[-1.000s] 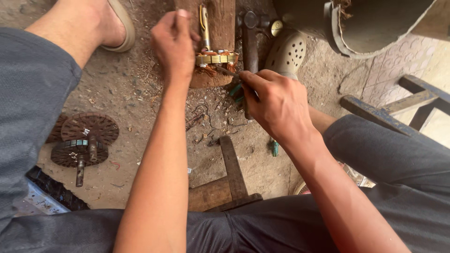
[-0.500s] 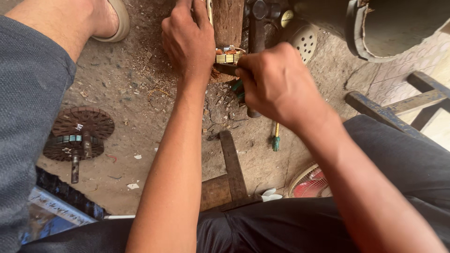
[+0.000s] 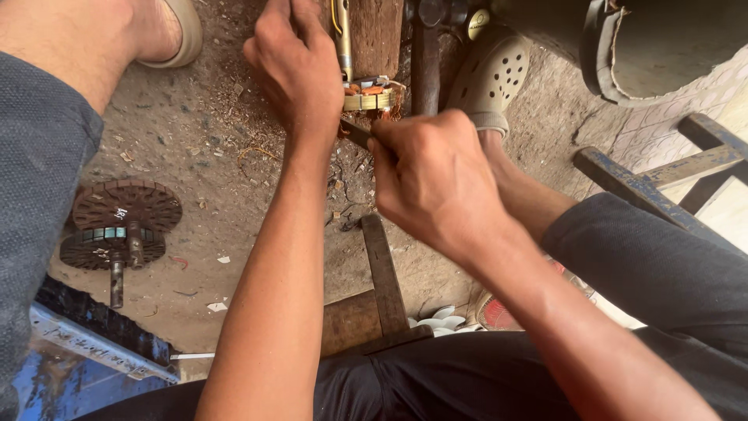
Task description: The person uses a hammer and a chisel to strike and pry apart a copper-wound electrical component on a wooden block. The person repeatedly hits the component to separate the copper windings from the core.
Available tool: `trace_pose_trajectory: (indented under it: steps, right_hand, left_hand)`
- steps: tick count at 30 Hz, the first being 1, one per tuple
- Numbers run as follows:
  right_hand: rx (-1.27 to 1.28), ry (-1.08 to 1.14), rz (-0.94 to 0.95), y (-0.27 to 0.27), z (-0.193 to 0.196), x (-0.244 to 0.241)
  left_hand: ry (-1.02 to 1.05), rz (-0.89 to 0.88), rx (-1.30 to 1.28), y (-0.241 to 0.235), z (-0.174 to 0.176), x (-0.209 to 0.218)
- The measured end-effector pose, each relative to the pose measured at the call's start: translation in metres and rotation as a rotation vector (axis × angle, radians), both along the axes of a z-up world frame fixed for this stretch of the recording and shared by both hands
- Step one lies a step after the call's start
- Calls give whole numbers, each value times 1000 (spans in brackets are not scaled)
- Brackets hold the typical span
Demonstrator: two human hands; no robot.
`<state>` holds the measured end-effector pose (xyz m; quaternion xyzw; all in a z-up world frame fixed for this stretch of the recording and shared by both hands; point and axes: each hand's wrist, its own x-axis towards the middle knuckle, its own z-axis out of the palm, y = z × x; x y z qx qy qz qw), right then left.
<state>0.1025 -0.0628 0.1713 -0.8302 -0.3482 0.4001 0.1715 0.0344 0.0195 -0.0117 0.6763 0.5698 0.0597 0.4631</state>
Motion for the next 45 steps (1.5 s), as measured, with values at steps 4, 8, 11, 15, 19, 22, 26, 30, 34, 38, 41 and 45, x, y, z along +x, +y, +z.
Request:
trace_pose_trajectory:
  steps: [4, 8, 11, 15, 19, 22, 26, 30, 34, 38, 41, 45]
  right_hand:
    - [-4, -88, -123, 1, 2, -27]
    - [-161, 16, -381, -7, 2, -49]
    - [-49, 30, -498, -11, 3, -58]
    - [-62, 79, -493, -27, 5, -57]
    - [78, -111, -278, -52, 6, -54]
    - [45, -118, -271, -61, 4, -56]
    - [103, -251, -178, -58, 4, -54]
    - [91, -303, -149, -54, 5, -44]
    - [134, -376, -54, -49, 1, -41]
    - [-34, -315, 92, -38, -13, -40]
    - [-69, -372, 212, -21, -23, -36]
    - [15, -446, 139, 2, -13, -40]
  left_hand:
    - [-39, -5, -5, 4, 10, 9]
    - [41, -14, -107, 1, 7, 6]
    - [41, -40, -7, -2, -4, 3]
    - [-19, 11, -64, -4, -18, -3]
    - [-89, 0, 17, -4, -24, -3]
    - [-115, 8, -9, -2, -20, 0]
    - [-57, -41, -153, -1, -1, 7]
    - [-8, -59, -156, -9, 5, 10]
    - [-30, -79, 27, -13, -2, 13]
    - [-2, -84, 183, -15, -8, 15]
    - [61, -88, 26, -10, 5, 17]
    - [-196, -76, 146, -3, 28, 8]
